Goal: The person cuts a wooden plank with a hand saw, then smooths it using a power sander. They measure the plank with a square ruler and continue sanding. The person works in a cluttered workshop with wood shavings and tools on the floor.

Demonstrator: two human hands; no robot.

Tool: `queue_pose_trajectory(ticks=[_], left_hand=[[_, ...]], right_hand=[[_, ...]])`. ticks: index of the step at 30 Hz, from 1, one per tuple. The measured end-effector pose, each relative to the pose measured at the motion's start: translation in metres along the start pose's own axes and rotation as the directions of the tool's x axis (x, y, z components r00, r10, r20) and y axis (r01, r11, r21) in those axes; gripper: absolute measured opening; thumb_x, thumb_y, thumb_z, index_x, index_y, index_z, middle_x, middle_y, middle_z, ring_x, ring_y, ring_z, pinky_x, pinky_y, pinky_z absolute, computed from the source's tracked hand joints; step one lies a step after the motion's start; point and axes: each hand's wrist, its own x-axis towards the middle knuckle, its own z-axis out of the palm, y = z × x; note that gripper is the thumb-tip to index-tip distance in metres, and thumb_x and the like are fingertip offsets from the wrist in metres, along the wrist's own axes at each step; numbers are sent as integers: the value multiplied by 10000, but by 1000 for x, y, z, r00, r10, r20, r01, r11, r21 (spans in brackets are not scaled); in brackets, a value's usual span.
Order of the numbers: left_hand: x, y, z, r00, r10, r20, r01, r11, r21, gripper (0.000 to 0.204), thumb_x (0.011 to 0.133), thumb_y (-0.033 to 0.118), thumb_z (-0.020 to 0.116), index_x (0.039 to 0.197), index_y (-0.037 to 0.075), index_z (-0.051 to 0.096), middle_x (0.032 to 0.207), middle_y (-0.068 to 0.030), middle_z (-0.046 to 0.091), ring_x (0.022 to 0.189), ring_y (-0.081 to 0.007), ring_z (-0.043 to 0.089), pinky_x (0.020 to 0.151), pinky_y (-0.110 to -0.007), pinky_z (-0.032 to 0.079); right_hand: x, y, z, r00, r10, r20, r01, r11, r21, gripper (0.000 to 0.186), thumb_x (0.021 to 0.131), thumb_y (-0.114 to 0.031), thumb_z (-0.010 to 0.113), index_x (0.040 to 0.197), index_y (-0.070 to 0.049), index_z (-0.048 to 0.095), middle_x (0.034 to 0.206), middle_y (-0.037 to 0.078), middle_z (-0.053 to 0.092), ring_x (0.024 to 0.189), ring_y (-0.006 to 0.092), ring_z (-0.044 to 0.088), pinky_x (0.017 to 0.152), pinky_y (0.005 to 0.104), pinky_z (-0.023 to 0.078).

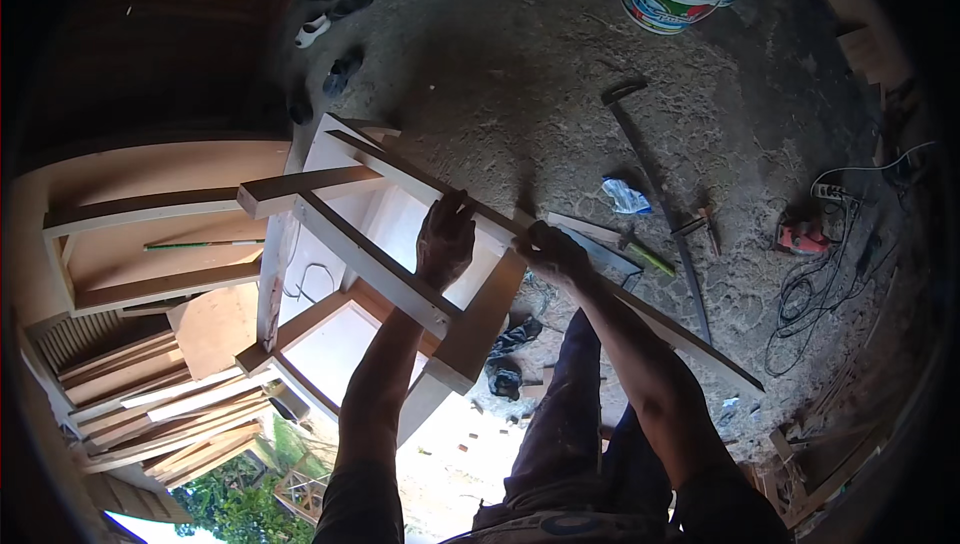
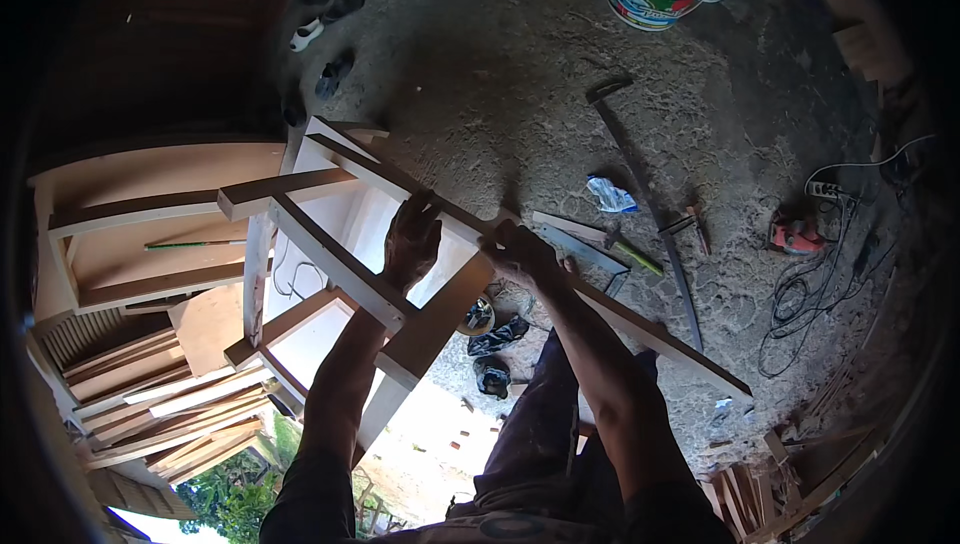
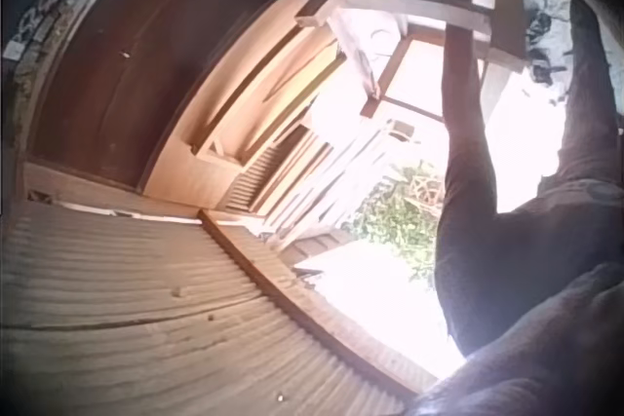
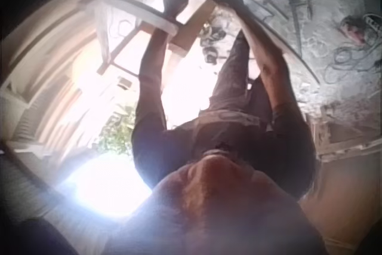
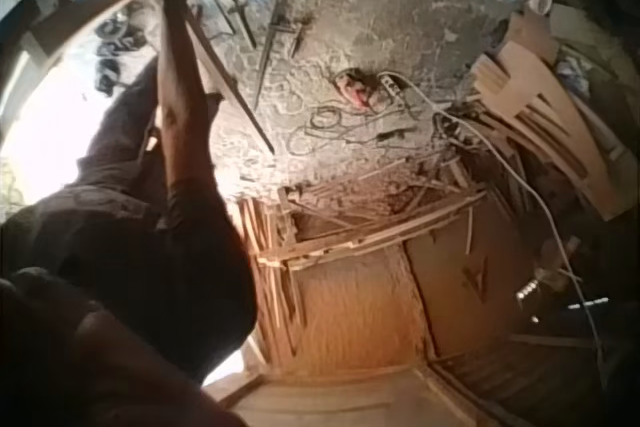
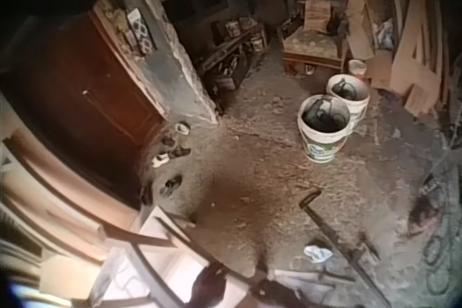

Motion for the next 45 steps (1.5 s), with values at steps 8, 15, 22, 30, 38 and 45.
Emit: queue_pose_trajectory(ticks=[8, 15, 22, 30, 38, 45], left_hand=[[-62, -38, -29, 873, -476, -110, 435, 860, -266, 306, 955, 99, 586, 1242, 3, 626, 1120, -176, 668, 975, -284, 651, 862, -410, 524], [-88, -46, 0, 675, -722, 152, 579, 390, -716, 274, 1016, 195, 608, 1210, 5, 650, 864, 28, 590, 763, -61, 504, 681, -225, 428], [-139, -44, 11, 733, -669, 127, 451, 337, -827, 303, 954, 151, 659, 1215, -4, 647, 883, -28, 624, 781, -126, 570, 712, -297, 490], [-145, -31, -20, 718, -674, 175, 533, 370, -761, 269, 990, 160, 614, 1220, 23, 639, 1191, -116, 669, 980, -163, 656, 842, -329, 559], [-92, -79, -26, 725, -688, -41, 435, 503, -747, 326, 959, 166, 668, 1245, 17, 623, 900, -38, 617, 771, -111, 553, 724, -258, 468], [-58, -98, -10, 519, -807, 282, 435, -35, -900, 629, 957, 481, 642, 1399, 59, 491, 1214, -84, 602, 1058, -194, 575, 898, -391, 465]], right_hand=[[74, -118, 8, 1000, -17, -11, 15, 986, -168, 650, 936, -600, 463, 1171, -13, 613, 1122, 267, 681, 1070, 411, 668, 960, 510, 514], [110, -128, 34, 997, -37, 68, 48, 985, -163, 709, 932, -624, 450, 1197, 16, 604, 1153, 291, 668, 1103, 418, 656, 972, 513, 509], [86, -147, 18, 962, -192, 196, 262, 855, -447, 407, 1028, -389, 379, 1299, -124, 528, 1101, 233, 655, 1038, 420, 670, 954, 475, 542], [123, -191, 32, 988, 18, 151, 6, 988, -155, 464, 980, -510, 405, 1184, -141, 600, 1032, 220, 670, 1063, 368, 674, 938, 410, 535], [183, -222, 58, 989, -128, 69, 129, 992, -9, 667, 871, -582, 468, 1046, 11, 717, 1086, 278, 693, 1075, 405, 665, 946, 458, 502], [217, -234, 75, 990, -142, -21, 142, 990, -10, 667, 853, -584, 507, 1086, 5, 717, 1119, 272, 688, 1072, 379, 672, 922, 433, 508]])
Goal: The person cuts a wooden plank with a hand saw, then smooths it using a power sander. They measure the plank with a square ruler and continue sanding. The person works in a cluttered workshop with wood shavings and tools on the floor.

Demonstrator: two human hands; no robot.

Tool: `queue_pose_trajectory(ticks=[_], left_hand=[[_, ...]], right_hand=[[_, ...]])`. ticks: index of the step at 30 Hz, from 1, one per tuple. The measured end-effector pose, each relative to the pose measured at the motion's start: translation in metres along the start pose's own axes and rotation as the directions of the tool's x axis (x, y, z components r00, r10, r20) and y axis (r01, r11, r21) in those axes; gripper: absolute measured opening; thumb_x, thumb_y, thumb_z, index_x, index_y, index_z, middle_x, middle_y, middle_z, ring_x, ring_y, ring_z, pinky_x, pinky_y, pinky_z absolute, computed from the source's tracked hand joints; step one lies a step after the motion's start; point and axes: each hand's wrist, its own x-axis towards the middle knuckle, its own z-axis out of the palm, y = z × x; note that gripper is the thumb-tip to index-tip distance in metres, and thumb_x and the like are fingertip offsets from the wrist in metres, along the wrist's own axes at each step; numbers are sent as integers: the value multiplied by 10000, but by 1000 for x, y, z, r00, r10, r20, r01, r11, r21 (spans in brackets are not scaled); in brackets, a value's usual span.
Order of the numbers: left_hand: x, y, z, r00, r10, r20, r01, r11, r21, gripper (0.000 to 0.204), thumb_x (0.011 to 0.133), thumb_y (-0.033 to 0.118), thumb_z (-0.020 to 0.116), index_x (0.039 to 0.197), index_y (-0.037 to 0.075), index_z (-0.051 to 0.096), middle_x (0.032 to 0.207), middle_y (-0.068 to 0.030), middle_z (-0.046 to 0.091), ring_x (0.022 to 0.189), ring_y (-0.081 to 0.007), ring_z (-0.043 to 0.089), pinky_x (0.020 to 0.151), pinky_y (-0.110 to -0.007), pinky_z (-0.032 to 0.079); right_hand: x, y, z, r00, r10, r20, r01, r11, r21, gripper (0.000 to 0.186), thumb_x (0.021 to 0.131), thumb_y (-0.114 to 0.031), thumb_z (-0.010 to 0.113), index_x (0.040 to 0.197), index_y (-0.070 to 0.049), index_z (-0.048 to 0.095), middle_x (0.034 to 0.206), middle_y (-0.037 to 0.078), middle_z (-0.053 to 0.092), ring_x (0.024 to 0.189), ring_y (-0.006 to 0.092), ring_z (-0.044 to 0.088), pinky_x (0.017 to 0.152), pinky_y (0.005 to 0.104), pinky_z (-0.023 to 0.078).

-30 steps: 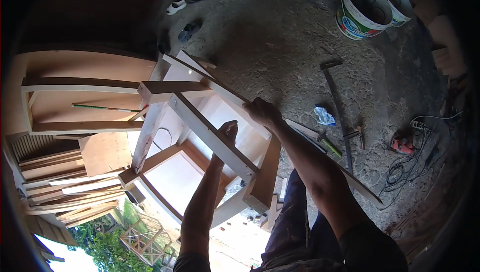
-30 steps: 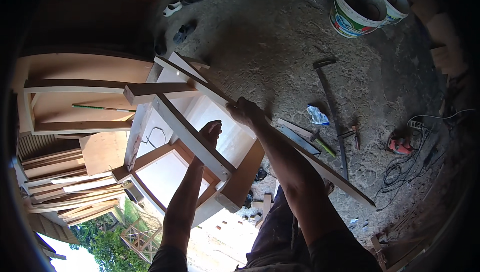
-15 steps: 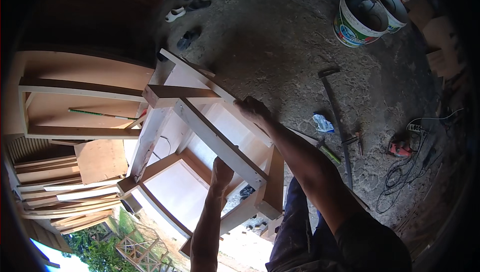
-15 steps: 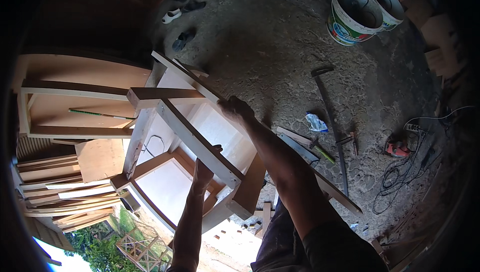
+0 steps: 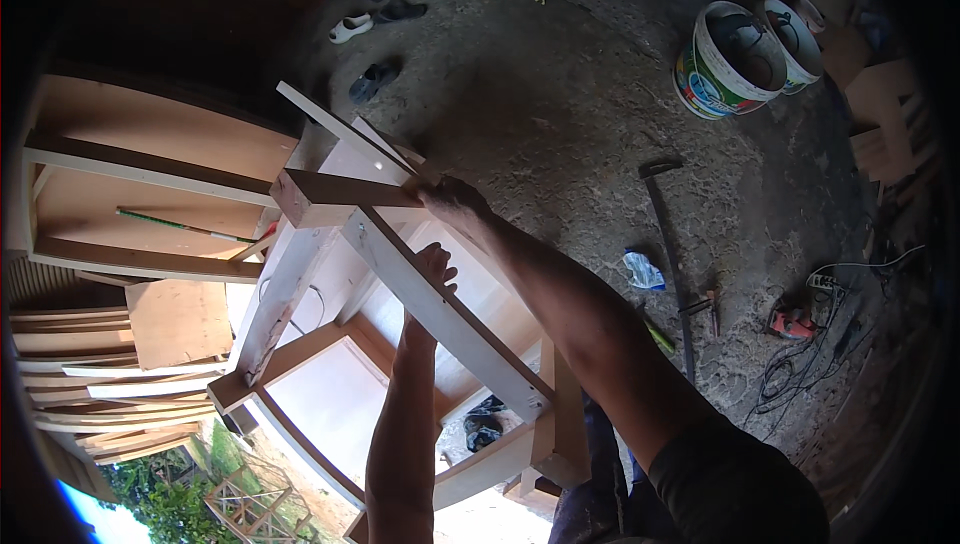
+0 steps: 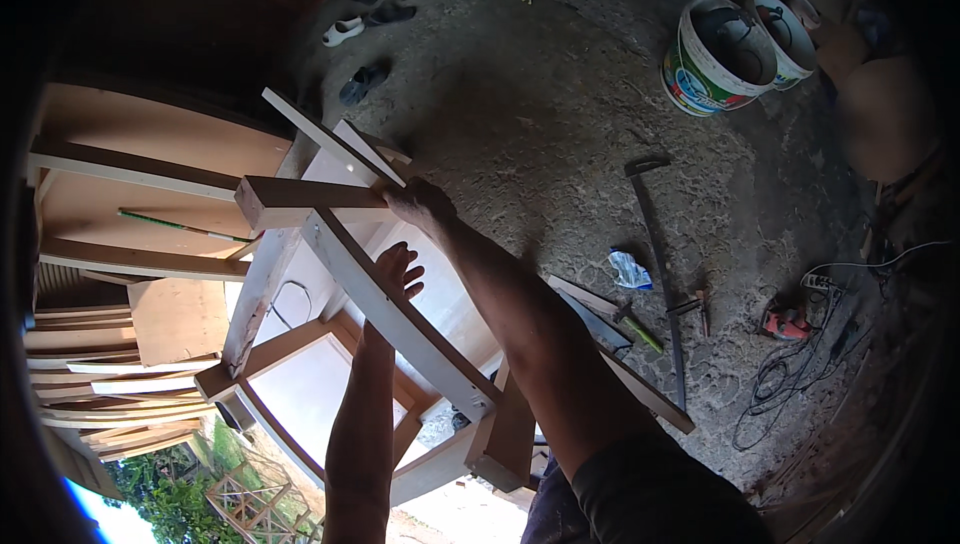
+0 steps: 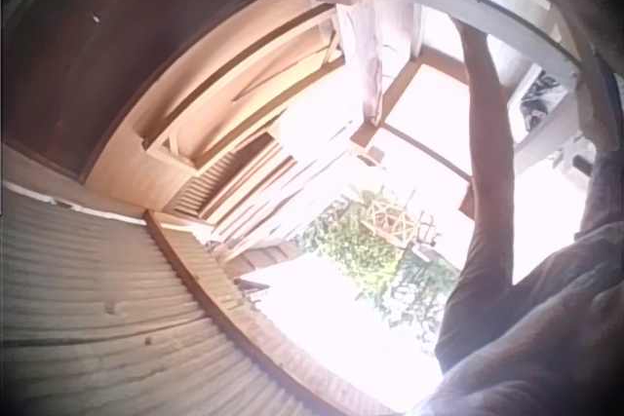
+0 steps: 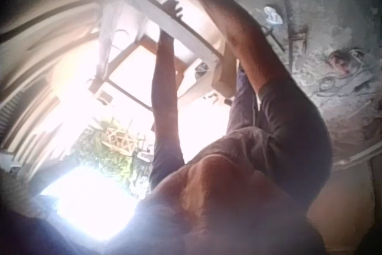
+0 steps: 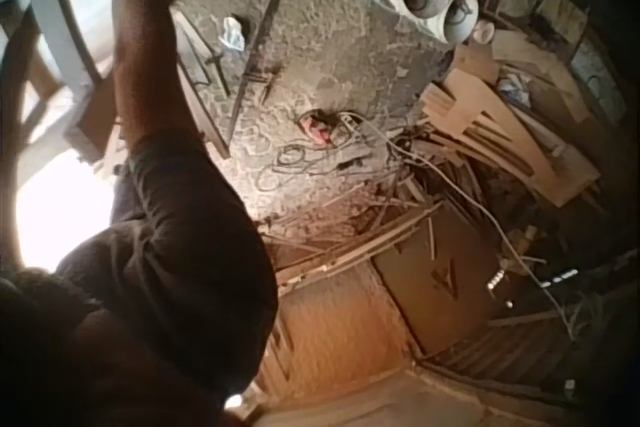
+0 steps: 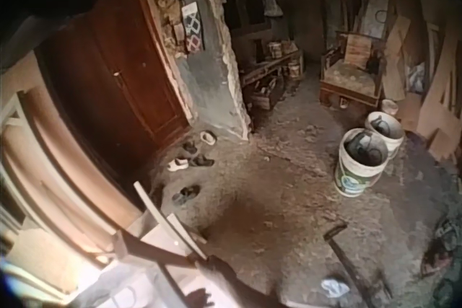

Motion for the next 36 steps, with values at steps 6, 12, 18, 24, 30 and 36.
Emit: queue_pose_trajectory(ticks=[6, 12, 18, 24, 30, 36], left_hand=[[7, 15, 53, 961, -275, 17, 265, 904, -335, 615, 962, 586, 572, 1384, 150, 469, 1272, -39, 549, 1139, -248, 523, 979, -477, 415], [-2, -2, 81, 982, -185, -19, 150, 848, -508, 863, 911, 395, 694, 1536, 120, 167, 1315, -143, 519, 1153, -288, 567, 945, -487, 488], [16, -42, 103, 994, -16, -109, -43, 855, -517, 789, 906, 250, 745, 1465, 69, 217, 1200, -132, 557, 1008, -230, 620, 779, -364, 580], [20, -45, 102, 995, 88, -40, -95, 827, -554, 600, 924, 164, 728, 1360, 53, 331, 1124, -112, 578, 936, -203, 638, 708, -331, 599], [16, -45, 100, 994, 66, -84, -103, 785, -610, 554, 925, 133, 724, 1334, 56, 358, 1086, -108, 592, 913, -199, 640, 695, -337, 603], [27, -54, 101, 996, 82, -46, -94, 857, -507, 444, 952, 171, 680, 1279, 59, 402, 1037, -94, 596, 826, -178, 625, 641, -339, 572]], right_hand=[[12, -13, 6, 987, 90, 132, -106, 986, 125, 679, 783, -558, 576, 1098, 29, 711, 1124, 288, 684, 1062, 372, 674, 911, 426, 506], [11, -8, 5, 973, 160, 166, -199, 948, 249, 610, 757, -479, 609, 1040, 52, 707, 1055, 280, 688, 981, 354, 679, 840, 422, 511], [6, -10, 7, 983, 116, 143, -155, 940, 303, 571, 759, -435, 614, 1040, 54, 699, 1016, 276, 680, 940, 343, 676, 814, 423, 510], [5, -12, 4, 984, 127, 127, -158, 949, 274, 588, 764, -453, 618, 1039, 61, 696, 1027, 279, 681, 968, 358, 680, 834, 422, 510], [-3, -15, 5, 991, 66, 120, -98, 952, 289, 620, 798, -504, 605, 1045, 56, 699, 1068, 299, 683, 1052, 385, 675, 885, 437, 518], [-6, -1, -18, 999, 19, 40, -25, 985, 168, 691, 867, -598, 559, 1175, 14, 650, 1130, 291, 675, 1106, 397, 659, 938, 435, 519]])
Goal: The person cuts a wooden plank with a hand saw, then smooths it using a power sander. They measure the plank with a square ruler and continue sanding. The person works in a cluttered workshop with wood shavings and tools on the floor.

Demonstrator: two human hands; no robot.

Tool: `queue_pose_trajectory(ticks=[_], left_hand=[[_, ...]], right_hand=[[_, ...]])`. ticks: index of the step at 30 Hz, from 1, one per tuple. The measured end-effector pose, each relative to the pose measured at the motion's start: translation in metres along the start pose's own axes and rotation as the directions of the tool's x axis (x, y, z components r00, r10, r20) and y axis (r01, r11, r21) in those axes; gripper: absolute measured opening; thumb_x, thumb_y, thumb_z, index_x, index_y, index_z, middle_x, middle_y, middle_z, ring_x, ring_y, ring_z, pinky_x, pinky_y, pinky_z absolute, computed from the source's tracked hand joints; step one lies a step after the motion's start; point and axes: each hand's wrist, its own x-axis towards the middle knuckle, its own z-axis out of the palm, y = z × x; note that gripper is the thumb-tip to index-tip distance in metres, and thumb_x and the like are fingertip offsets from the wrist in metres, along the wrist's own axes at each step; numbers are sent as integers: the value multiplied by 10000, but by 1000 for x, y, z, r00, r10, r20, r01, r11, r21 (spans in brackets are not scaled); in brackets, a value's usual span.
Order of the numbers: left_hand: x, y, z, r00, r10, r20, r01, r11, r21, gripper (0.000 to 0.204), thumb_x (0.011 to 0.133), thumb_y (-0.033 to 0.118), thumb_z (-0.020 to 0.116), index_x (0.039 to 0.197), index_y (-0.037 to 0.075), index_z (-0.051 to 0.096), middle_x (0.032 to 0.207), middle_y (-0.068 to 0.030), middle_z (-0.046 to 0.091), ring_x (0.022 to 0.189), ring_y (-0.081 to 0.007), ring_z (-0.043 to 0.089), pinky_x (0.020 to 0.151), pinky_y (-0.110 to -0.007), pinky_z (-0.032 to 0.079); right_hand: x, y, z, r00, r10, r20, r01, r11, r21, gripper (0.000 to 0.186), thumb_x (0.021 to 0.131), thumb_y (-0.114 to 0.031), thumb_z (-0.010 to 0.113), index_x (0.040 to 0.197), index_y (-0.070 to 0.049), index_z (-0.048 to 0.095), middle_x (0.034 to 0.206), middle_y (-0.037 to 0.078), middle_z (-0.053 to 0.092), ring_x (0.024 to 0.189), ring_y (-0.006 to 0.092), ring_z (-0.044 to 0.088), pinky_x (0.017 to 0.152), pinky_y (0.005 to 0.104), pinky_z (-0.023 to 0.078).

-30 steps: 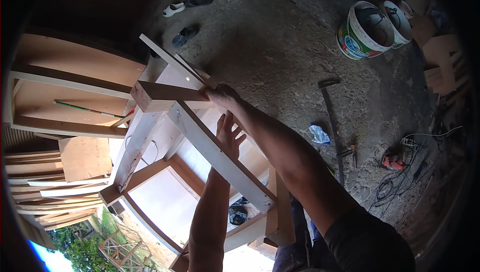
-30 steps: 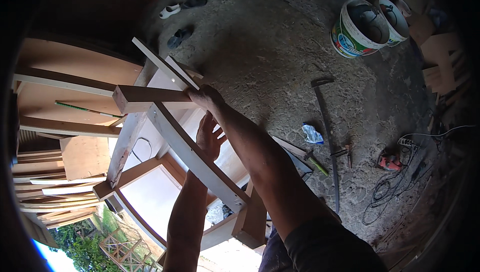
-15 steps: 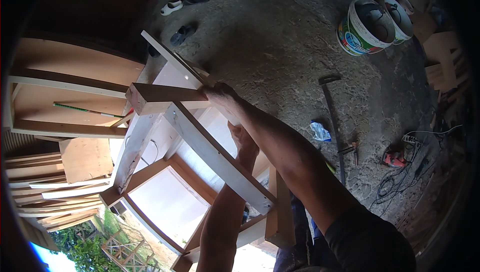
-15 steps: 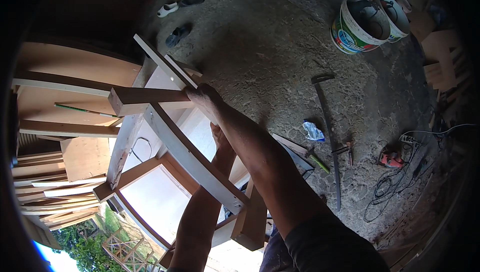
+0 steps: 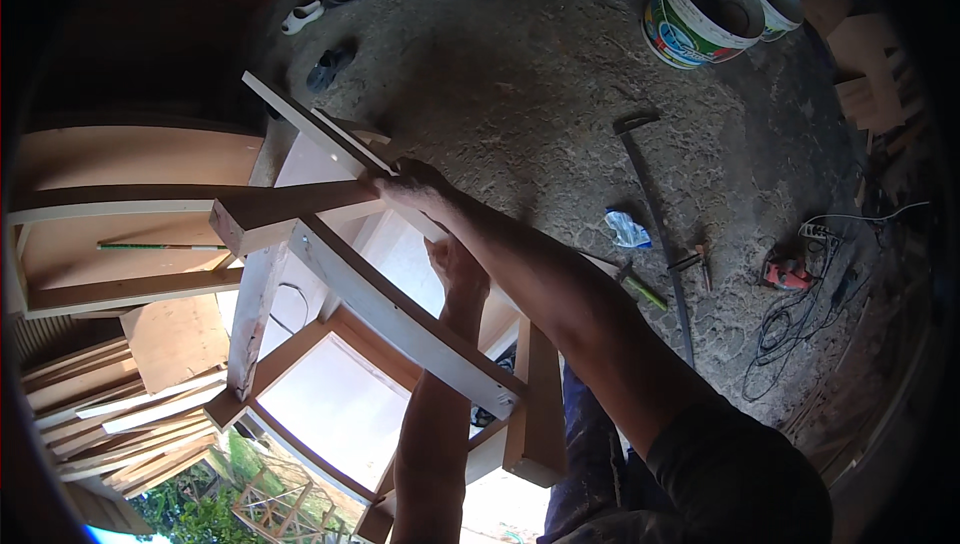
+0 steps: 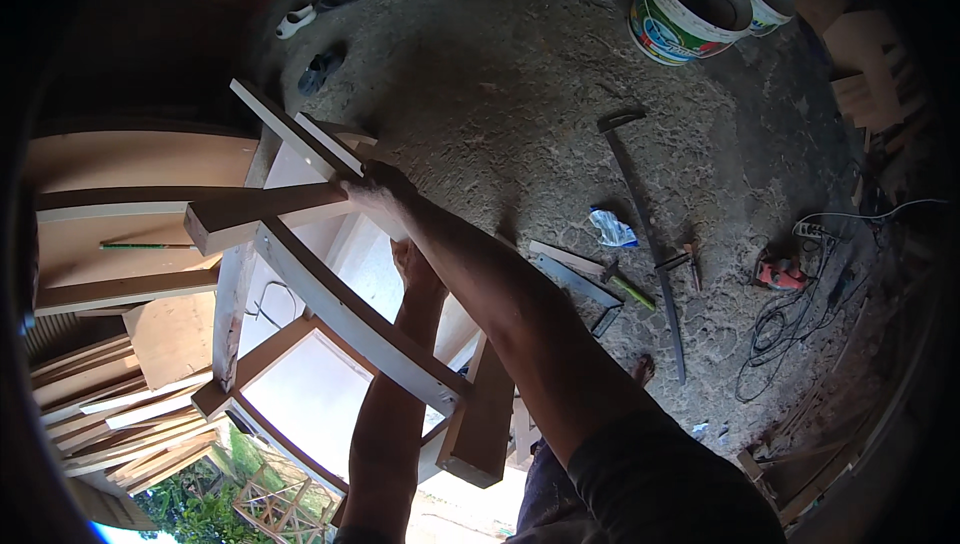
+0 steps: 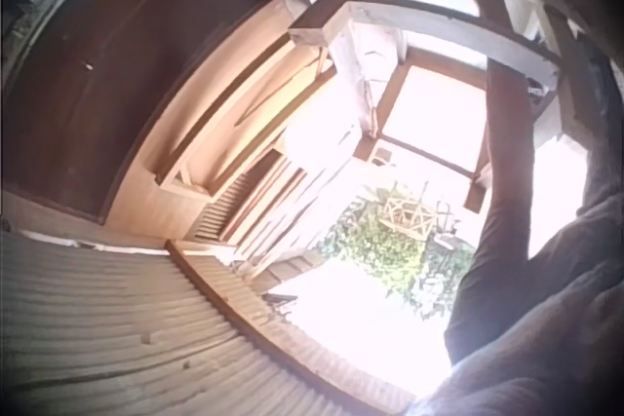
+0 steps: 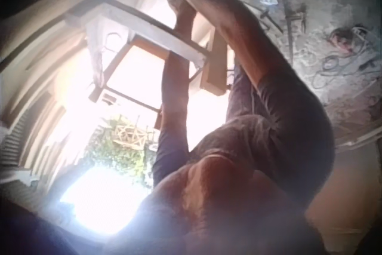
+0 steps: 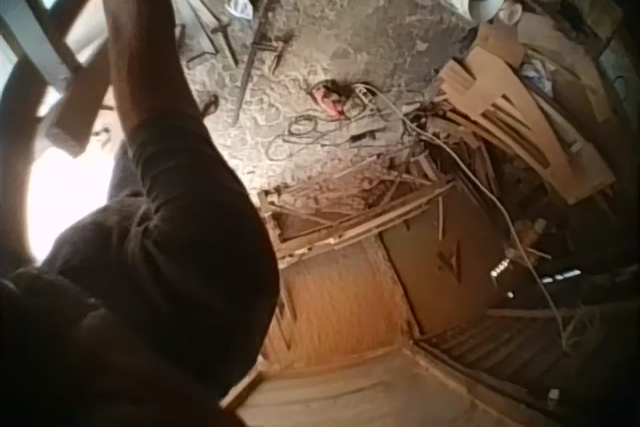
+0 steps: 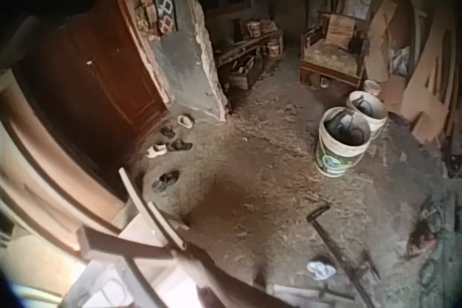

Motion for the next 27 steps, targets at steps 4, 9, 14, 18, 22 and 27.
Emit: queue_pose_trajectory(ticks=[4, 9, 14, 18, 22, 27], left_hand=[[0, 3, 1, 981, 3, -196, 3, 1000, 30, 319, 913, 103, 607, 1171, 45, 428, 820, -78, 587, 647, -163, 573, 560, -314, 498], [0, 3, -1, 981, -39, -188, 66, 988, 141, 286, 897, 119, 553, 1129, 17, 420, 829, -113, 576, 678, -192, 596, 587, -332, 531], [5, -1, -10, 974, -63, -219, 101, 981, 167, 292, 913, 134, 555, 1139, 11, 418, 850, -122, 580, 709, -207, 611, 607, -346, 548], [-1, 4, 0, 982, -39, -183, 67, 986, 153, 312, 928, 141, 563, 1184, 29, 424, 904, -117, 586, 765, -207, 617, 621, -352, 547], [-4, 6, 5, 984, -82, -157, 90, 995, 46, 331, 922, 112, 590, 1210, 69, 431, 920, -98, 577, 780, -200, 609, 640, -372, 545], [4, -1, -12, 997, -52, -62, 53, 998, 26, 350, 928, 134, 591, 1223, 78, 412, 918, -103, 572, 775, -205, 605, 642, -378, 553]], right_hand=[[-66, 49, -40, 998, -61, -28, 62, 998, 12, 693, 936, -551, 558, 1323, 25, 554, 1078, 250, 701, 997, 381, 702, 866, 442, 563], [-245, 145, -73, 998, 39, -47, -44, 993, -109, 617, 960, -431, 642, 1432, -61, 498, 1329, 195, 598, 1281, 301, 558, 1036, 398, 457], [-340, 199, -65, 989, 109, -100, -118, 988, -97, 644, 953, -439, 634, 1425, -28, 481, 1391, 215, 555, 1315, 348, 527, 1075, 423, 433], [-341, 200, -73, 990, 137, -29, -139, 982, -130, 590, 968, -396, 614, 1428, -49, 484, 1395, 196, 553, 1304, 342, 536, 1066, 419, 442], [-347, 204, -79, 994, 108, 24, -107, 993, -52, 565, 974, -376, 585, 1434, -66, 484, 1373, 208, 559, 1272, 360, 549, 1059, 421, 446], [-348, 222, -70, 1000, 4, 6, -3, 991, -135, 545, 978, -345, 564, 1445, -77, 477, 1300, 216, 588, 1232, 365, 567, 1035, 433, 458]])
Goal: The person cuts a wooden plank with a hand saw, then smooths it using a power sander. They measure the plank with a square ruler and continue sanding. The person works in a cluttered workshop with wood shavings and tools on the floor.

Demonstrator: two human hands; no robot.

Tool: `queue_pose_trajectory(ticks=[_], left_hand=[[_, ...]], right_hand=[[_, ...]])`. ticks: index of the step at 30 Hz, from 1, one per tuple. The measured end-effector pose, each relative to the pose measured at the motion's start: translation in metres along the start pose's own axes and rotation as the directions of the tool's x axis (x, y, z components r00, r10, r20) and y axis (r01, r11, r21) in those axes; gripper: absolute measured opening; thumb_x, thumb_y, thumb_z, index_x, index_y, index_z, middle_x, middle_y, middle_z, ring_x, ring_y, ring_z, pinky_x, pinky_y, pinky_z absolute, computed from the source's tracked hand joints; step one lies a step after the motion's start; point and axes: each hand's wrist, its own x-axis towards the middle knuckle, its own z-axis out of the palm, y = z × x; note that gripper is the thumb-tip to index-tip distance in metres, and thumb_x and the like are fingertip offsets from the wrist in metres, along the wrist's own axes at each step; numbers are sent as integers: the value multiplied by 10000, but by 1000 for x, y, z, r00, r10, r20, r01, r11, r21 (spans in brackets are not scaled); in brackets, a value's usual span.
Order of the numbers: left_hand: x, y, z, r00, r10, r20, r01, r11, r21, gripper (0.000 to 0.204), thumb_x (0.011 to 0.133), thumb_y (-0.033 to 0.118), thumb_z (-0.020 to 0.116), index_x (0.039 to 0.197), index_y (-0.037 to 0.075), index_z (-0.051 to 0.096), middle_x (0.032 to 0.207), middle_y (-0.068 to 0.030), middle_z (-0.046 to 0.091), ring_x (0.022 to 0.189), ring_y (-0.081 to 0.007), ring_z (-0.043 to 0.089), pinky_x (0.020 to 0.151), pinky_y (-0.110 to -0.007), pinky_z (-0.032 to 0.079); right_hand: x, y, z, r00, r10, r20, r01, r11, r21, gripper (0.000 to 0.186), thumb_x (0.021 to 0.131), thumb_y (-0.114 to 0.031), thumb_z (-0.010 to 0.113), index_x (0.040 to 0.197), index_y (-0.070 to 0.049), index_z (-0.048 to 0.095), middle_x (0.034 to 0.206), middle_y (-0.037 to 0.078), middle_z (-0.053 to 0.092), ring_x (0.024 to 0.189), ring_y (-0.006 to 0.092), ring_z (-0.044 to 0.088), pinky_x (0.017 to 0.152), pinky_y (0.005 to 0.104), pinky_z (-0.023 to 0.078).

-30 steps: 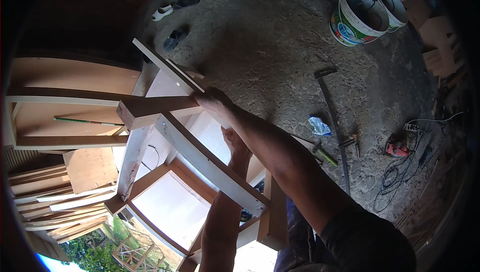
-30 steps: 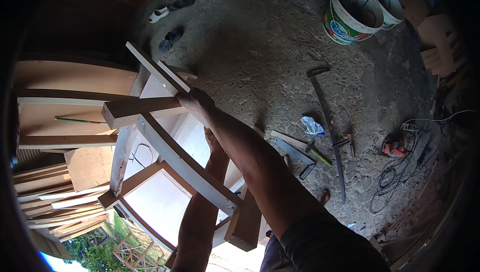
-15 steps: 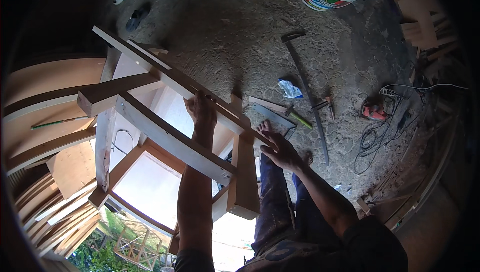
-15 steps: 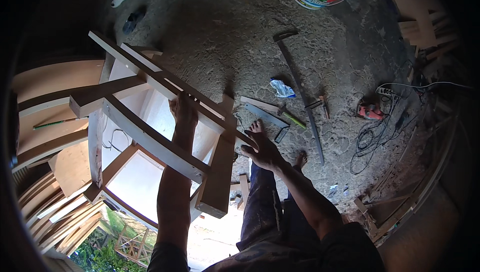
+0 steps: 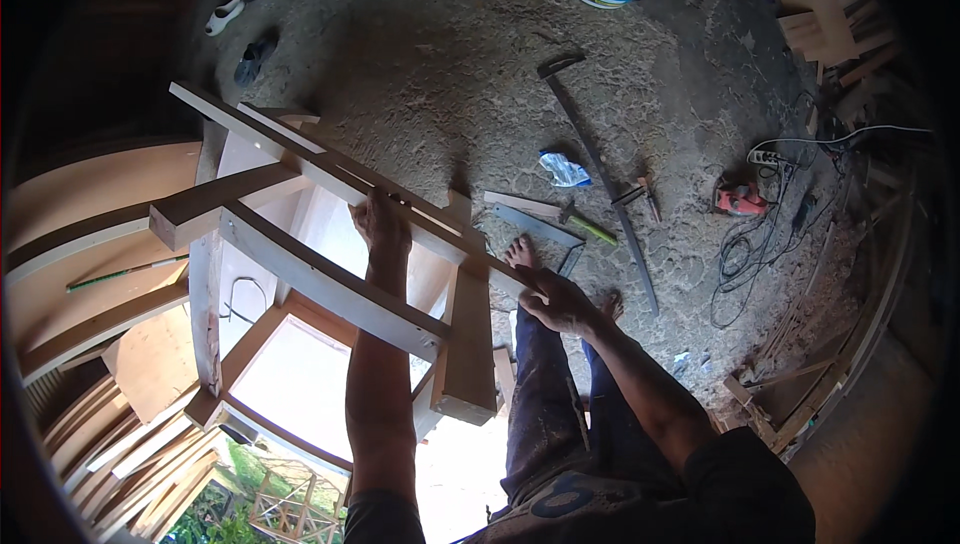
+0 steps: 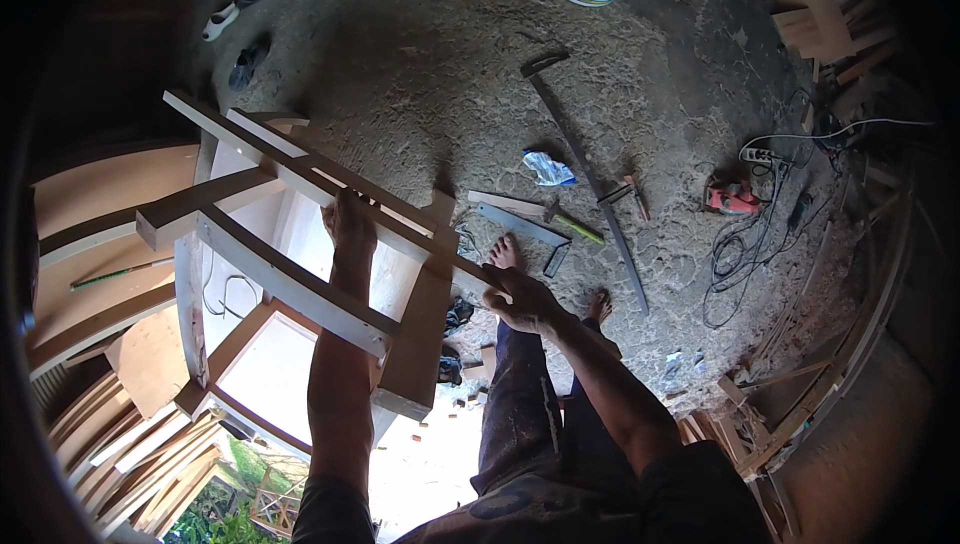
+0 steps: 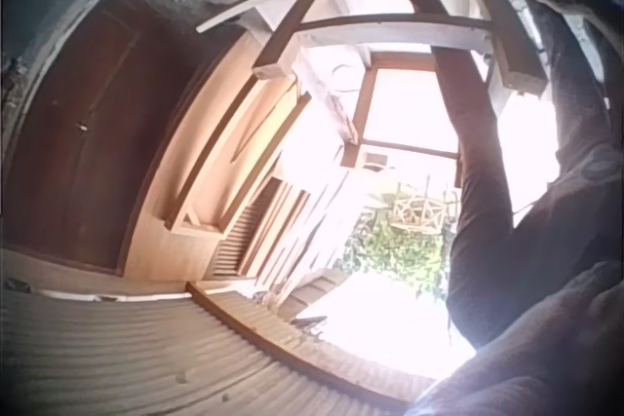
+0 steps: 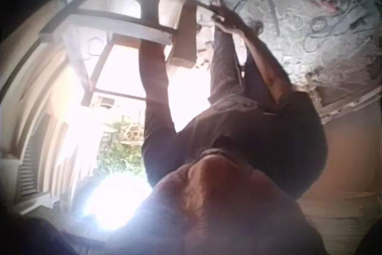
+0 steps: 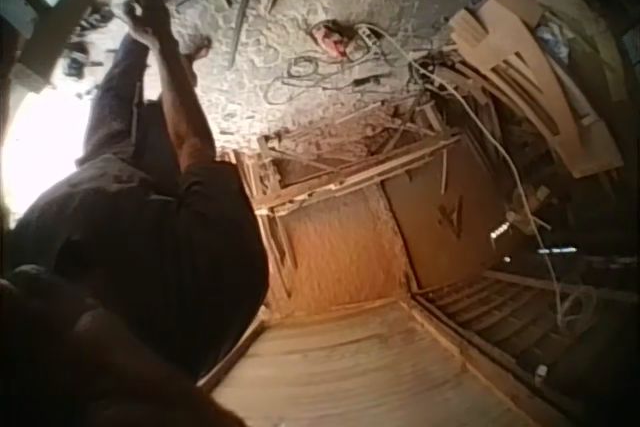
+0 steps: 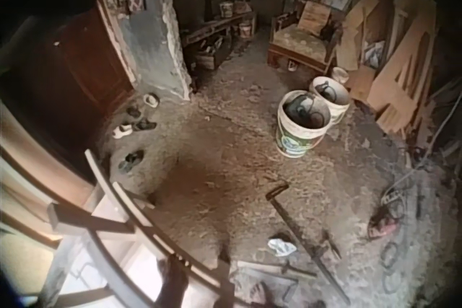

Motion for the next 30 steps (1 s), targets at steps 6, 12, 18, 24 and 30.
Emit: queue_pose_trajectory(ticks=[6, 12, 18, 24, 30], left_hand=[[7, -4, -2, 996, -21, -84, 27, 997, 68, 353, 928, 155, 591, 1219, 81, 407, 930, -110, 570, 784, -207, 606, 640, -374, 559], [6, 4, -3, 999, -32, -35, 37, 990, 139, 441, 933, 249, 677, 1252, 90, 417, 917, -85, 561, 790, -200, 598, 661, -394, 556], [-53, 69, -8, 964, -261, -58, 264, 898, 352, 859, 929, 523, 658, 1569, 113, 258, 1598, -194, 283, 1464, -411, 293, 1130, -579, 345], [-113, 124, -104, 959, -156, 239, 103, 970, 219, 465, 1020, 318, 559, 1396, 50, 506, 1266, -78, 597, 1181, -241, 564, 994, -407, 457], [-263, 175, -44, 882, 445, -151, -192, 634, 749, 484, 1022, 415, 523, 1342, 58, 580, 1205, -133, 636, 867, -172, 536, 783, -321, 468]], right_hand=[[4, 4, 1, 999, -41, -11, 41, 999, 0, 536, 968, -307, 568, 1447, -85, 476, 1212, 207, 620, 1162, 371, 596, 998, 451, 470], [14, 16, 9, 963, -258, -74, 257, 966, -26, 539, 955, -254, 562, 1455, -70, 475, 1167, 209, 644, 1077, 347, 641, 976, 436, 481], [-2, -13, -45, 955, 207, 212, -278, 874, 398, 472, 975, -331, 568, 1289, 19, 589, 942, 92, 689, 720, 196, 696, 695, 316, 550], [-58, -4, -129, 753, 347, 559, -657, 449, 605, 534, 923, -423, 504, 1235, -1, 600, 989, 118, 692, 799, 205, 694, 676, 356, 546], [-162, 28, -210, 804, 325, 497, -594, 423, 684, 541, 911, -433, 571, 1260, -19, 594, 994, 117, 684, 775, 196, 696, 678, 361, 561]])
